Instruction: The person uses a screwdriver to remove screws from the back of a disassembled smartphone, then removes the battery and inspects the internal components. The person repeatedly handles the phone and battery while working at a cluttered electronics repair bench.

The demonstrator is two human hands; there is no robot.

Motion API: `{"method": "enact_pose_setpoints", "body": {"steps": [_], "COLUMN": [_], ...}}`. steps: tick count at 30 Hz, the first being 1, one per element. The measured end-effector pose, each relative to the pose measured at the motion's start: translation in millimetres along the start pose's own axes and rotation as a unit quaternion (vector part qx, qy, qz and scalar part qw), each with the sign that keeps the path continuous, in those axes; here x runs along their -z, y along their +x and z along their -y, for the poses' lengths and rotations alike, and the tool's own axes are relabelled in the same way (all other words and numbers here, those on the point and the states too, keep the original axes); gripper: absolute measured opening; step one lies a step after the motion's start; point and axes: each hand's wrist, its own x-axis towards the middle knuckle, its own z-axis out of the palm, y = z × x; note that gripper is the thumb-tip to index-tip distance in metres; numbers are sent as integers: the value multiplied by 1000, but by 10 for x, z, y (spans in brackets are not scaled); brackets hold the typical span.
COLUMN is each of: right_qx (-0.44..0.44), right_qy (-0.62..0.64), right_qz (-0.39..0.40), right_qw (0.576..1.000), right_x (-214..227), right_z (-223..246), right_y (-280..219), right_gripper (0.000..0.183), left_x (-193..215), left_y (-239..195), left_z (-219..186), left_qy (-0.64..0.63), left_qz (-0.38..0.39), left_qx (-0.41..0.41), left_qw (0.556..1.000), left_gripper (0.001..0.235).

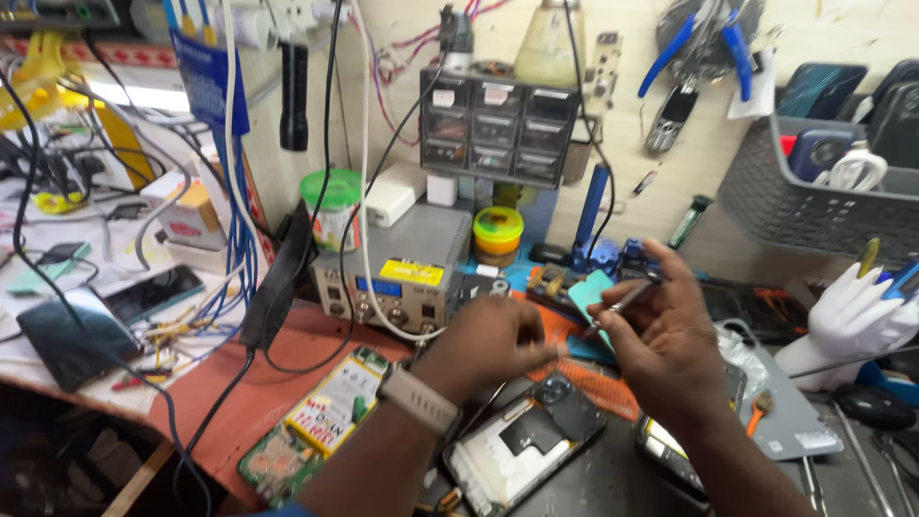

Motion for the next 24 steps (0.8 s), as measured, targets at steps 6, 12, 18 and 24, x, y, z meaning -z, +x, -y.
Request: {"method": "enact_pose_setpoints", "body": {"steps": [6, 12, 18, 24], "right_qx": [-7, -6, 122, 136], "right_qy": [-56, -162, -208, -372], "right_qz": [-49, -51, -21, 113], "right_qw": [997, 985, 970, 911], "right_x": [242, 340, 308, 234], "right_z": [-70, -8, 76, 97], "right_y": [14, -65, -126, -195], "right_gripper": [80, 26, 29, 33], "left_x": [-195, -144, -69, -47], "left_y": [-739, -871, -780, -638], "left_z": [-480, -505, -440, -516], "left_qy": [149, 162, 180, 211], "left_qz": [75, 56, -73, -106], "left_qx": [10, 30, -18, -19], "left_qw": [986, 985, 981, 972], "left_gripper": [88, 33, 20, 23]}}
